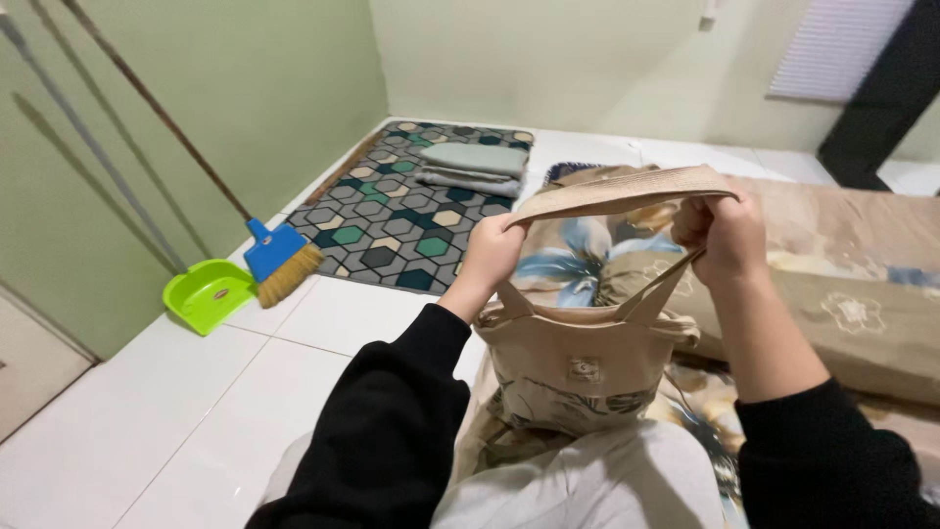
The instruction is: The person places a small bottle into a pink pouch, then puts the pouch into a beige tote bag. The person zips the tote bag closed and hangs it on a wall-mounted rack.
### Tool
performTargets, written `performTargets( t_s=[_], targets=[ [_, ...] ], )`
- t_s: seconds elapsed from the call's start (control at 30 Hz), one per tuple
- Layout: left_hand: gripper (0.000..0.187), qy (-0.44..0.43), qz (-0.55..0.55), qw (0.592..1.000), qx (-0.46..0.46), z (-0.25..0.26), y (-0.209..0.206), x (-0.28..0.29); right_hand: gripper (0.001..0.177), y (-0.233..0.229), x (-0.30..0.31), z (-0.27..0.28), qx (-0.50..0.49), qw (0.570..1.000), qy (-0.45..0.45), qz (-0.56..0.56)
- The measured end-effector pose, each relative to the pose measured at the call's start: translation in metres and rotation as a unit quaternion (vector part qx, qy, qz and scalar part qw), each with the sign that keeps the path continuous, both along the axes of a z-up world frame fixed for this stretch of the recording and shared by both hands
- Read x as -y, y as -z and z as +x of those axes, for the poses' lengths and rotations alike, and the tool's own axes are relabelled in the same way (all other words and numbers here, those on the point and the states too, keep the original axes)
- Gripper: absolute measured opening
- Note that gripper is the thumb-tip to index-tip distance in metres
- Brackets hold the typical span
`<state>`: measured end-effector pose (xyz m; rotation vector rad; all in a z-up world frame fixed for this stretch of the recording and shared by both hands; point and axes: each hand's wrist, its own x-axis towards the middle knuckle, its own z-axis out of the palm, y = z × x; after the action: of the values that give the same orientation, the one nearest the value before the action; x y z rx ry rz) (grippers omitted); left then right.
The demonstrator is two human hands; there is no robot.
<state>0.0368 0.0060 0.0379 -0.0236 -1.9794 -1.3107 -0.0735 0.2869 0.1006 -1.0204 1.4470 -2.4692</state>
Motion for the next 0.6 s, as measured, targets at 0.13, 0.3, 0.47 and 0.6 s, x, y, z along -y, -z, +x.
performTargets(
  t_s=[0.13,0.3,0.47,0.6],
  targets=[
    [0.026,-0.041,-0.016,0.999,-0.023,0.017,-0.011,0.04,0.016,-0.014,0.051,-0.002,-0.001,0.999,0.032,0.005],
    [0.026,-0.092,0.04,0.995,0.004,0.042,-0.013,0.091,0.015,-0.021,0.124,-0.005,0.025,0.999,-0.044,-0.006],
    [0.027,-0.137,0.076,0.987,-0.023,0.075,-0.017,0.152,0.019,-0.006,0.203,0.005,0.019,0.996,-0.083,0.031],
    [0.03,-0.202,0.102,0.974,-0.021,0.108,-0.013,0.198,0.023,0.004,0.266,0.023,0.03,0.987,-0.151,0.046]
  ],
)
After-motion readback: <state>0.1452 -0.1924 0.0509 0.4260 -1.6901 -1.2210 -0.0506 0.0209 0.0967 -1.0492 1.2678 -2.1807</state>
